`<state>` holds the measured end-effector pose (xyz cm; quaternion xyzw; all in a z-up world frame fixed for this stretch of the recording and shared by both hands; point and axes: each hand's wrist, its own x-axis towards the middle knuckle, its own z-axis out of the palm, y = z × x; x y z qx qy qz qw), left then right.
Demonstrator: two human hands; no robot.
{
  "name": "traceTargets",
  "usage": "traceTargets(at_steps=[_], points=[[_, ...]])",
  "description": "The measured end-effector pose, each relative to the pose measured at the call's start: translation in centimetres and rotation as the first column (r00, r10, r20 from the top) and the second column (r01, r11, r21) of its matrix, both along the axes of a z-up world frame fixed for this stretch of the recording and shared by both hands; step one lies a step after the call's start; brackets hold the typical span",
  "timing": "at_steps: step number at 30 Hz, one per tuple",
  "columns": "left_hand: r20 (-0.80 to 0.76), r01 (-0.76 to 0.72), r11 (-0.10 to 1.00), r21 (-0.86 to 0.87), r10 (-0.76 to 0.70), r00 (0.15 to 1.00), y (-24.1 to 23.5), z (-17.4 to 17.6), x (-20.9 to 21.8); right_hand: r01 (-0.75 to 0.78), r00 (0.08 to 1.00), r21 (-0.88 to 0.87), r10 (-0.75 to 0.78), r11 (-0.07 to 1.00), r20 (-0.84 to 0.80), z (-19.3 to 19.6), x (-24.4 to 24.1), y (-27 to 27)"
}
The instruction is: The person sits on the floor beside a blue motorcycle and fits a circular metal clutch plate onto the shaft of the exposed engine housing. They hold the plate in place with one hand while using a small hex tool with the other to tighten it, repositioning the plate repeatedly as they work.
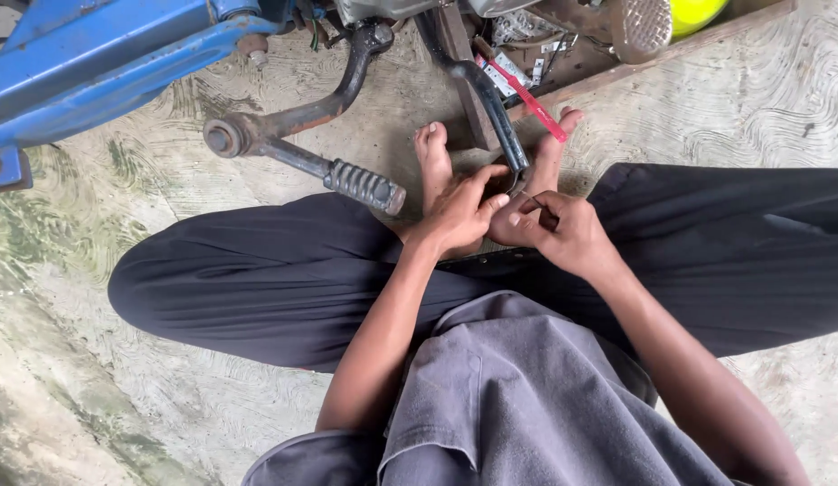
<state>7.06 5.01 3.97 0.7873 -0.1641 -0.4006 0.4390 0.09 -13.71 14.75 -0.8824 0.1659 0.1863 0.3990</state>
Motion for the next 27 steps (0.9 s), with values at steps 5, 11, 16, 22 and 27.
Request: traceTargets(at_steps=[5, 11, 16, 22, 27], points=[[-0.319, -0.487, 0.786, -0.380, 0.383, 0.867, 0.7, 5.4, -2.1, 0.021, 0.999, 0.104, -0.026, 0.994, 0.042, 1.0, -0.4, 1.7], [-0.694, -0.862, 0.467, -0.196, 0.555, 0.458, -1.4, 2.9, -6.9, -0.180, 0.974, -0.028, 0.182, 0.983, 0.136, 2.8, 0.9, 1.7], [-0.898, -0.990, 0.114, 0.088, 0.439, -0.030, -1.1, 0.6, -5.4, -0.347, 0.919, -0.146, 0.367, 0.926, 0.146, 2.4, 2.9, 0.1], [-0.894, -0.994, 0.074, 0.082, 0.447, -0.040, -1.6, 4.0, -2.9, -0.324, 0.926, -0.084, 0.334, 0.942, 0.176, 2.6, 3.8, 0.5], [-0.936, -0.987, 0.048, 0.152, 0.326, -0.129, -1.9, 2.3, -3.2, -0.379, 0.880, -0.245, 0.430, 0.892, 0.203, -0.7, 3.5, -1.5]])
